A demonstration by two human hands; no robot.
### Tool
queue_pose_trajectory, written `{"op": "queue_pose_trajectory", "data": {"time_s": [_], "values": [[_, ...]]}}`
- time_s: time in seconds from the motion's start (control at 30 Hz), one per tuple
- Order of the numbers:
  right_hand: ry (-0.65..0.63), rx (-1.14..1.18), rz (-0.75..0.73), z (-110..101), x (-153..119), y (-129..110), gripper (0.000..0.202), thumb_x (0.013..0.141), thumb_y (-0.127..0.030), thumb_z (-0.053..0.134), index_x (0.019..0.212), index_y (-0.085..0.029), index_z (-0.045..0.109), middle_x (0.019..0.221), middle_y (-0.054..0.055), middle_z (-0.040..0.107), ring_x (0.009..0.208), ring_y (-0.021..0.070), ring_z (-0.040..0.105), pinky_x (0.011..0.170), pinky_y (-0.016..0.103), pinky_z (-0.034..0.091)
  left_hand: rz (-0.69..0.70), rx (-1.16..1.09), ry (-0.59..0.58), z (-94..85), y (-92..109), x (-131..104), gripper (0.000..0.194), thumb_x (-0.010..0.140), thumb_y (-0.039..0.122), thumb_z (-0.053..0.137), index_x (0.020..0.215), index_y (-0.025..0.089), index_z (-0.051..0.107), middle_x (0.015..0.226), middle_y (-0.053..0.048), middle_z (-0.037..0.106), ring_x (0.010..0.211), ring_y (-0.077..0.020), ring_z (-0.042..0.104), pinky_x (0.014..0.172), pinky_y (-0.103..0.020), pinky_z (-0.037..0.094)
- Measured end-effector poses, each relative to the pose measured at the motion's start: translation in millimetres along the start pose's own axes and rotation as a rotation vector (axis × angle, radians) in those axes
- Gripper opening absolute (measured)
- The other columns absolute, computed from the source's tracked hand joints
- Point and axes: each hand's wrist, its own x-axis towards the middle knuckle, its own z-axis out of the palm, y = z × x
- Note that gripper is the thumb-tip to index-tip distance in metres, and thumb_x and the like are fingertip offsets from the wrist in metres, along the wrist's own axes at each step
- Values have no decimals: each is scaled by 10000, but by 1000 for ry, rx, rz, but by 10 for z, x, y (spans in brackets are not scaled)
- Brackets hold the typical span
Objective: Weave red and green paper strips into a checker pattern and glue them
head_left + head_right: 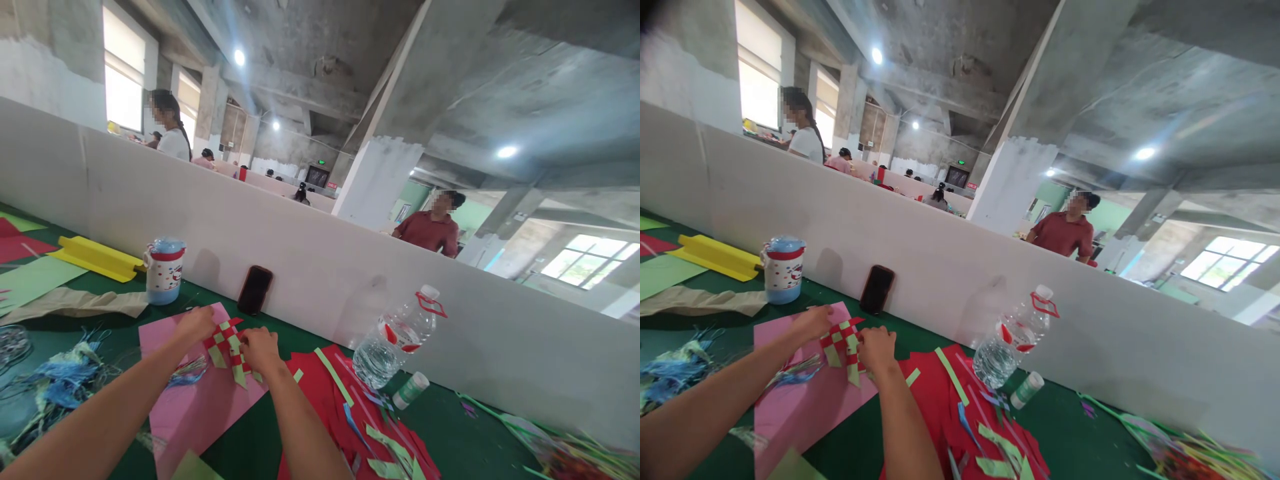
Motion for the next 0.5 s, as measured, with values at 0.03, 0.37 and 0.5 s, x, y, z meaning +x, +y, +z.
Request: {"op": "queue_pose_trajectory", "data": {"time_s": [0.03, 0.37, 0.5], "values": [[30, 0, 5, 10, -19, 1, 159, 987, -294, 627, 1090, -224, 726, 1238, 74, 698, 1258, 299, 567, 1059, 531, 421, -5, 35, 26, -23, 24, -6, 407, 956, 401, 671, 1304, 199, 613, 1336, -101, 644, 1131, -256, 664, 941, -487, 581], [263, 144, 50, -256, -398, 527, 383, 914, -76, 481, 1186, -221, 708, 1306, 97, 677, 1261, 254, 574, 1085, 404, 417, 51, 193, 54, 108, 558, -513, 398, 958, 402, 668, 1297, 199, 618, 1329, -97, 649, 1135, -257, 663, 945, -494, 579], [327, 230, 23, -369, -786, 660, 395, 890, -78, 461, 1157, -229, 711, 1293, 87, 670, 1257, 247, 589, 1117, 414, 421, 108, 177, 32, 169, 692, -985, 443, 961, 405, 659, 1352, 211, 583, 1400, -109, 605, 1193, -279, 634, 979, -525, 560]]}}
